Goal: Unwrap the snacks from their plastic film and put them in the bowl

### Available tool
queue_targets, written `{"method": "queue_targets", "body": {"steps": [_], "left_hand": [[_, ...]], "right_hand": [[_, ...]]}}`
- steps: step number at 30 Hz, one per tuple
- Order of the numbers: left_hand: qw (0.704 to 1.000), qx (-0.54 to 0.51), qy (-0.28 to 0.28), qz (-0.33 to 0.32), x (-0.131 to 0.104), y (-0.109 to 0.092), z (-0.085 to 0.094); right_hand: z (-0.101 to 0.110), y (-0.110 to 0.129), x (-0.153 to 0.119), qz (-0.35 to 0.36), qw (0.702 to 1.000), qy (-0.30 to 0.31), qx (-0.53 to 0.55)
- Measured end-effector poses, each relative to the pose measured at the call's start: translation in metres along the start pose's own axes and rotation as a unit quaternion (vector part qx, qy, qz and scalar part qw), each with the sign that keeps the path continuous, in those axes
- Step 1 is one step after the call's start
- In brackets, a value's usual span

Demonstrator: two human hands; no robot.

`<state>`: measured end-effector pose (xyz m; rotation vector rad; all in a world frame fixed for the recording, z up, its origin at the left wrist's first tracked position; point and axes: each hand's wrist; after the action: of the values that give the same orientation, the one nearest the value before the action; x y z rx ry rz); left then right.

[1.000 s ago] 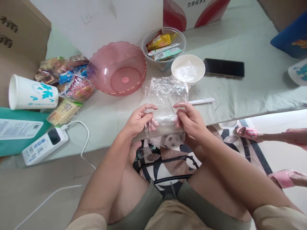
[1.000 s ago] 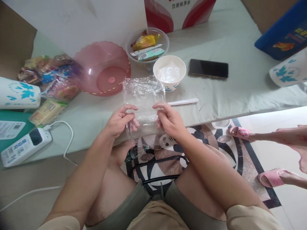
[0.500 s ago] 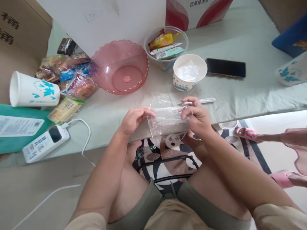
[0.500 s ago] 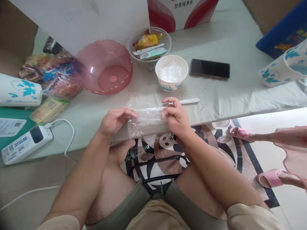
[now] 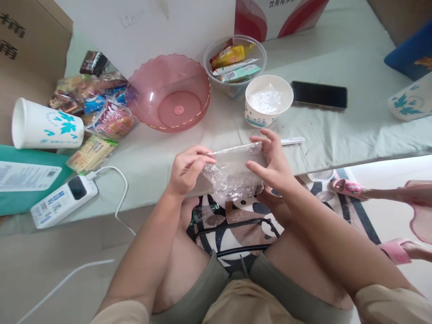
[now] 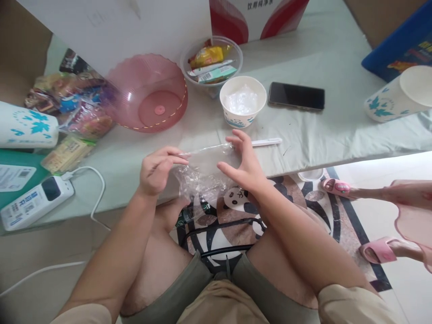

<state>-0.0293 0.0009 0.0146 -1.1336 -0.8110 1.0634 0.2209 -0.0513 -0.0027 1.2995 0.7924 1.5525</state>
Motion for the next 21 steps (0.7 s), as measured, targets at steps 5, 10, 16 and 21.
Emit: {"method": "queue_targets", "body": {"steps": [5,10,16,21], "left_hand": [[0.957,-0.257,0.026,0.129,-0.002,-0.01,-0.011],[0.908,-0.263,0.165,0.281,0.003,-0.009,-0.021],[0.938,-0.159,0.11,0.289,0.005,-0.003,-0.018],[0.925,-0.211,0.156,0.274,0.005,-0.009,-0.008]], "right_hand": [[-0.007,0.01,0.004,-0.094,0.989,0.027,0.115],[-0.011,0.009,0.003,-0.121,0.97,-0.027,0.208],[0.001,0.011,0.002,-0.121,0.98,0.087,0.132],[0.009,0.016,0.005,-0.106,0.981,0.014,0.159]]}}
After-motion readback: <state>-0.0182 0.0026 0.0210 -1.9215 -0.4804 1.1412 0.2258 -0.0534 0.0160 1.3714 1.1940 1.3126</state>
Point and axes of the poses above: each hand's wrist, its own x-axis towards the middle knuckle, its own z-axis out of the back of the hand, y = z × x, and after that the axes turned 15 degrees about z, right-handed
